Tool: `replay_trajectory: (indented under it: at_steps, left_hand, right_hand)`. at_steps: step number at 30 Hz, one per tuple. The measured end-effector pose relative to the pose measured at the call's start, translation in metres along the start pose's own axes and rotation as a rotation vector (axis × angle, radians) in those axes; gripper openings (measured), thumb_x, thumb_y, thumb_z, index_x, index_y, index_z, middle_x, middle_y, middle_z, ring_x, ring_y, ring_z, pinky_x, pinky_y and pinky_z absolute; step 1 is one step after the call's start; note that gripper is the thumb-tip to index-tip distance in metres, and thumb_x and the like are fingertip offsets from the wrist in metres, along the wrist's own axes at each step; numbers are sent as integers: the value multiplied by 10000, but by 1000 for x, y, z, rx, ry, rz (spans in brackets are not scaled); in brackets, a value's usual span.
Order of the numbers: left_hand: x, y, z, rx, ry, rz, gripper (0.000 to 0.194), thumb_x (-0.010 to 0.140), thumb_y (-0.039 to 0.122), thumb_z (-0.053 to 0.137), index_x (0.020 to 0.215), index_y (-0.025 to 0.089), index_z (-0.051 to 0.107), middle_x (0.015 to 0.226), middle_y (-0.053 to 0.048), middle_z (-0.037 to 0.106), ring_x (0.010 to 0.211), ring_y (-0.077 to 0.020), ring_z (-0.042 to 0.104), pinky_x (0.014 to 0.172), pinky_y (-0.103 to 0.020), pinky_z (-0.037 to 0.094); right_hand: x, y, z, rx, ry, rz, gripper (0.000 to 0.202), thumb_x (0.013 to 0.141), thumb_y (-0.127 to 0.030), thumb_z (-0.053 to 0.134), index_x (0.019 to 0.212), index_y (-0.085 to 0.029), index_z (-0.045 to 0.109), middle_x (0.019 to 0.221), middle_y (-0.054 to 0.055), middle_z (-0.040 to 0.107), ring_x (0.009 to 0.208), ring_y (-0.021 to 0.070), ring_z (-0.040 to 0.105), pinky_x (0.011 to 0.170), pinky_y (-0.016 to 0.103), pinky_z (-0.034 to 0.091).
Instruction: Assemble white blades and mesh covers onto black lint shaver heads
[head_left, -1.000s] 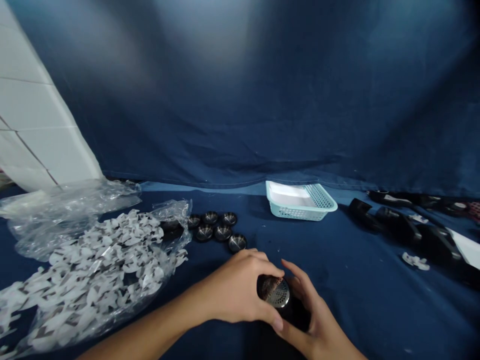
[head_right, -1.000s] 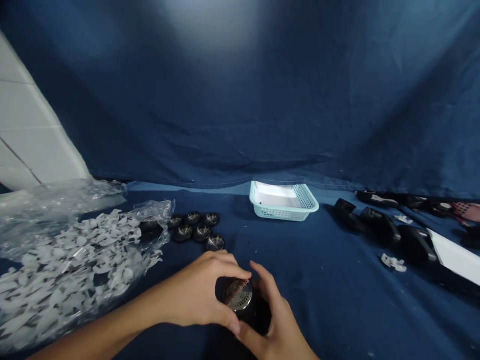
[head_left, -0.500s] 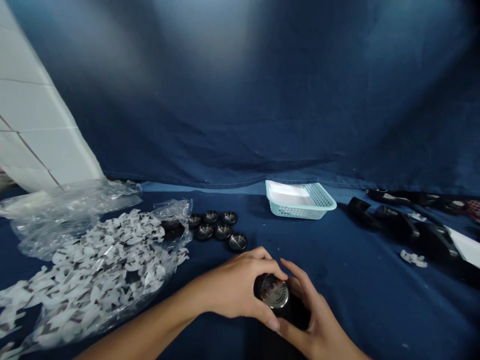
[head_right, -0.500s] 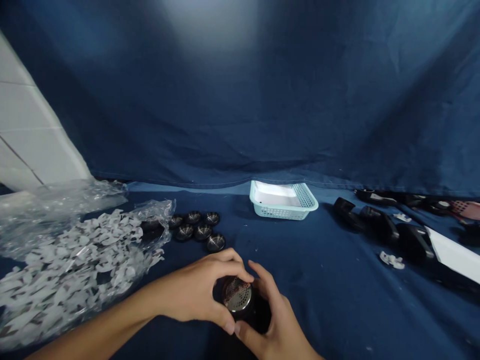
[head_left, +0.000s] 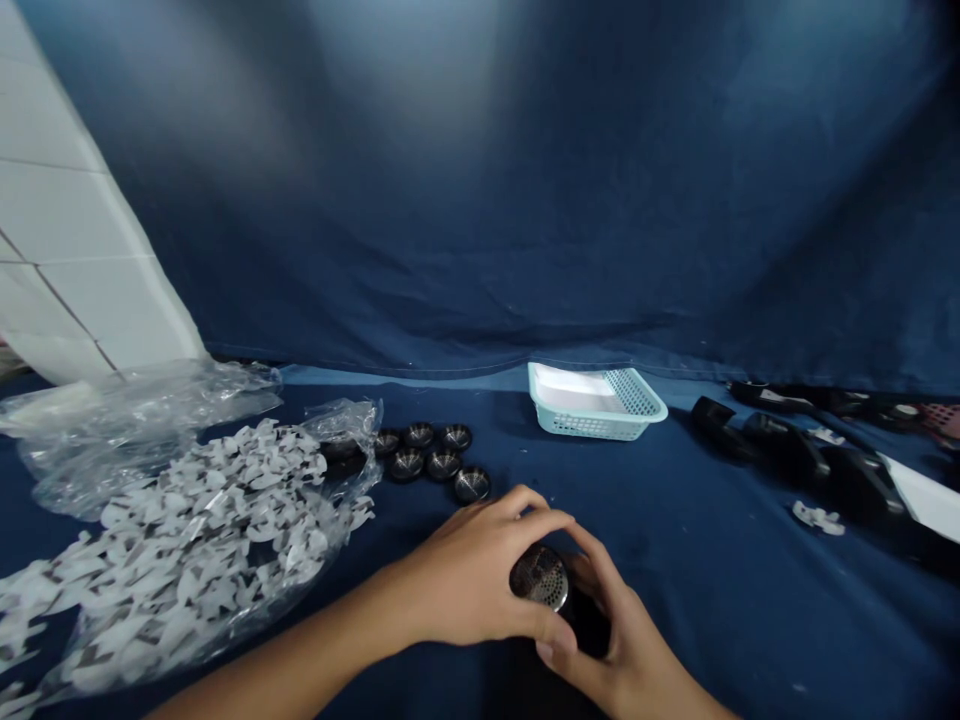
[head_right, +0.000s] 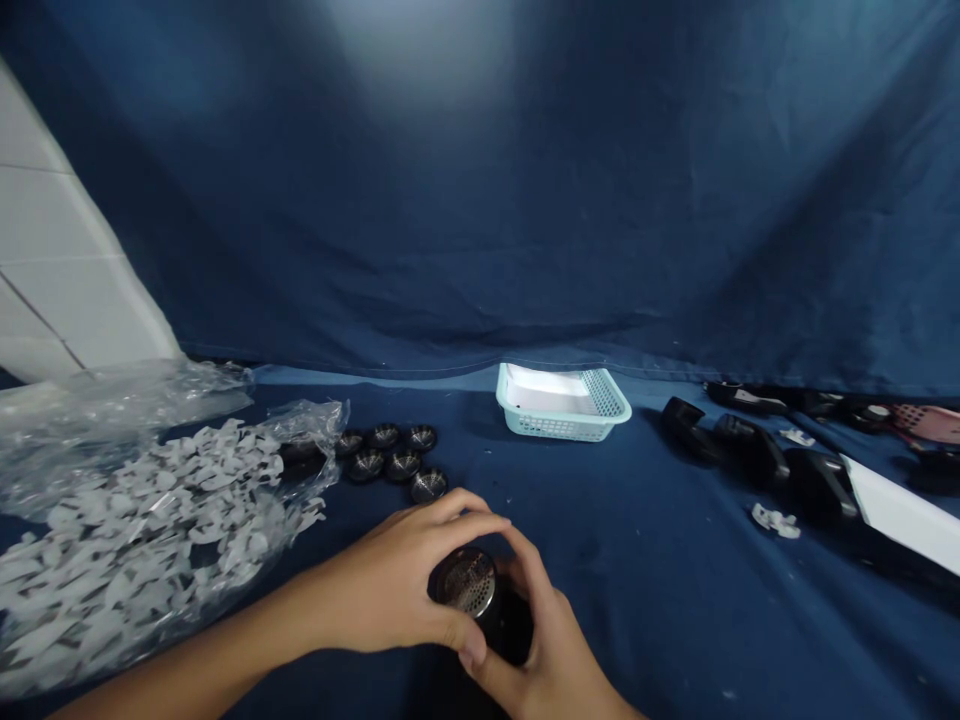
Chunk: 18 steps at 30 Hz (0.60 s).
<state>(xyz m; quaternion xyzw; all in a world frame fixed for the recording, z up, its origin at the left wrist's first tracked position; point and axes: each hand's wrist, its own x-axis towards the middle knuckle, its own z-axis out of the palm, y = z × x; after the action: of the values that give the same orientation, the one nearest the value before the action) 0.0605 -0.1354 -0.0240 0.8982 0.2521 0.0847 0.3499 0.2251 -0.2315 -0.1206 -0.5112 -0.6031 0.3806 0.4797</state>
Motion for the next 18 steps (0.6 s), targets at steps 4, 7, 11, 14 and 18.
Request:
replay_trajectory:
  at_steps: [4, 7, 11, 14, 18]
  left_hand:
    - [1, 3, 2, 79, 39, 2, 599, 637, 438, 816, 1184, 279, 629, 1047, -47, 625, 998, -299, 596, 870, -411, 466]
    - [1, 1, 0, 42, 27, 36, 551, 635, 354, 833, 1146, 267, 646, 1058, -49, 624, 1021, -293, 587, 892, -412, 458]
    - [2, -5, -6, -114, -91, 148, 548, 689, 239, 811, 1200, 330, 635, 1154, -27, 620, 1125, -267, 560, 973, -400, 425]
    - [4, -10, -11, -171, -156, 202, 578, 724, 182, 774, 1253, 341, 605, 1197, -26, 624, 1158, -263, 556, 999, -412, 412]
    - [4, -9, -13, -192, -176, 206, 609, 742, 191, 750, 1304, 336, 563, 1251, -39, 609, 1179, -273, 555, 1009, -433, 412]
  right_hand:
    - [0, 3, 2, 59, 17, 13, 829, 780, -271, 698, 1436, -248, 191, 1250, 119, 641, 1200, 285, 585, 1001, 466, 480]
    - [1, 5, 3, 87, 27, 10, 849, 780, -304, 711, 1442, -252, 182, 1273, 129, 632, 1234, 292, 562, 1023, 479, 463]
    - [2, 0, 2, 121, 7, 38, 840, 786, -334, 718, 1439, -256, 194, 1297, 133, 617, 1231, 291, 568, 1039, 485, 450]
    - [2, -5, 0, 115, -16, 65, 812, 812, -300, 697, 1440, -273, 184, 1349, 121, 583, 1270, 270, 535, 1059, 464, 430]
    - [1, -6, 0, 99, -18, 61, 800, 812, -279, 692, 1440, -279, 196, 1381, 107, 557, 1291, 259, 509, 1085, 447, 400]
